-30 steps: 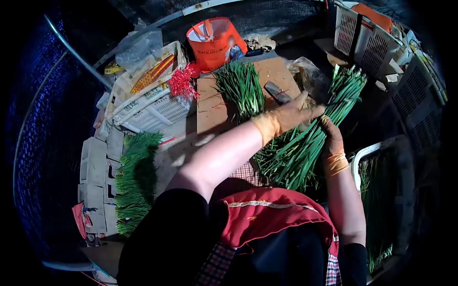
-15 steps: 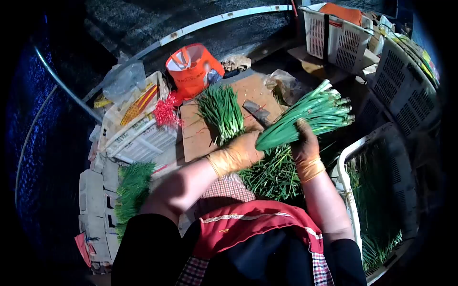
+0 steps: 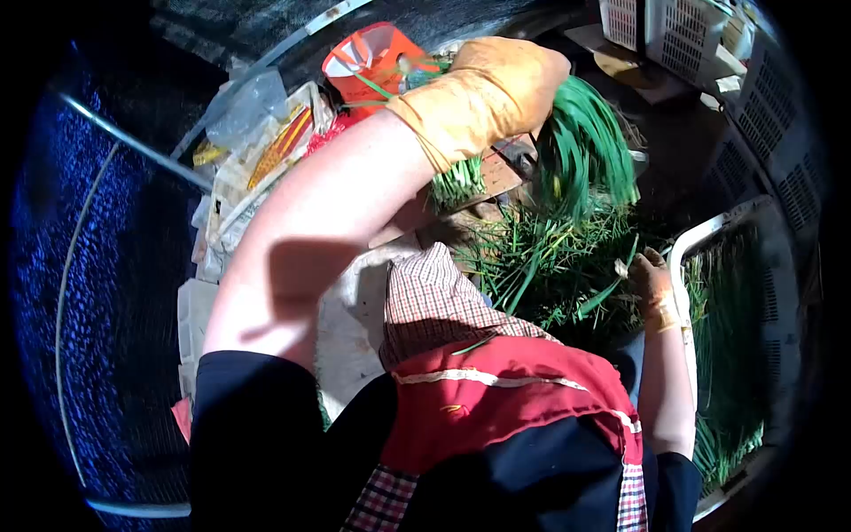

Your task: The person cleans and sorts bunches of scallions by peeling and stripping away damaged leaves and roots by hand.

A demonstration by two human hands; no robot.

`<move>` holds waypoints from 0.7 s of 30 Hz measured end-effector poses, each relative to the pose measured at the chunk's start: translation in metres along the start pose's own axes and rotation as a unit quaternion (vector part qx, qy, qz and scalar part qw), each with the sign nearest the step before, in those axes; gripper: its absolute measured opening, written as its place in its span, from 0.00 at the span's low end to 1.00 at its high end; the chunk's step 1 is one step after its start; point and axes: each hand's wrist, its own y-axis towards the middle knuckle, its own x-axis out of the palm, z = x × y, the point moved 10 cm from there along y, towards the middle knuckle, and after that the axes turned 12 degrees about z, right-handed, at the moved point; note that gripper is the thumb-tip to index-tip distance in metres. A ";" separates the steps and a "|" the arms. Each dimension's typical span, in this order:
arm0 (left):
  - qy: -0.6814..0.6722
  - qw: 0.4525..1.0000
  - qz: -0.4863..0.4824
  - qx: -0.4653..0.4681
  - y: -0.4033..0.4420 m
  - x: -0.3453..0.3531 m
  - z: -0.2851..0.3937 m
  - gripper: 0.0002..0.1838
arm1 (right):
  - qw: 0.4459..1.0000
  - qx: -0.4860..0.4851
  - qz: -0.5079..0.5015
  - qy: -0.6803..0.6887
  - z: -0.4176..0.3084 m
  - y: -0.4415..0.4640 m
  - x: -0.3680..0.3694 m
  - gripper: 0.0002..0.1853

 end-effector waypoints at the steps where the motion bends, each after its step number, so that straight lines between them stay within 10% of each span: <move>1: -0.009 1.000 -0.003 -0.006 0.001 0.001 0.005 0.10 | 0.998 -0.030 -0.023 0.051 -0.005 -0.008 -0.003 0.30; 3: 0.094 0.987 -0.122 0.044 0.003 0.027 0.008 0.12 | 0.994 0.021 -0.070 -0.086 0.001 -0.024 -0.008 0.23; 5: 0.003 0.997 0.074 -0.023 0.009 -0.020 0.002 0.13 | 0.996 -0.015 -0.065 -0.061 -0.009 -0.028 -0.013 0.22; 7: 0.090 0.991 -0.102 0.008 0.002 0.005 -0.005 0.11 | 0.992 -0.020 -0.118 -0.043 -0.002 -0.030 -0.003 0.19; 11: -0.013 0.986 0.142 -0.084 0.009 -0.022 -0.038 0.04 | 0.982 -0.104 -0.144 -0.067 -0.013 -0.025 0.009 0.16; 13: 0.041 0.997 -0.045 -0.047 -0.010 0.029 -0.037 0.10 | 0.967 -0.038 -0.190 -0.167 -0.004 -0.034 0.028 0.23; 16: -0.130 0.981 0.070 -0.128 -0.067 0.023 -0.037 0.12 | 0.937 0.100 -0.323 0.090 0.017 -0.081 0.096 0.35; 19: -0.220 0.916 -0.164 -0.293 -0.172 0.079 -0.038 0.15 | 0.863 0.171 -0.397 0.261 -0.003 -0.143 0.146 0.26; 21: -0.320 0.897 -0.066 -0.299 -0.242 0.099 -0.028 0.15 | 0.898 0.141 -0.356 0.218 0.018 -0.139 0.157 0.22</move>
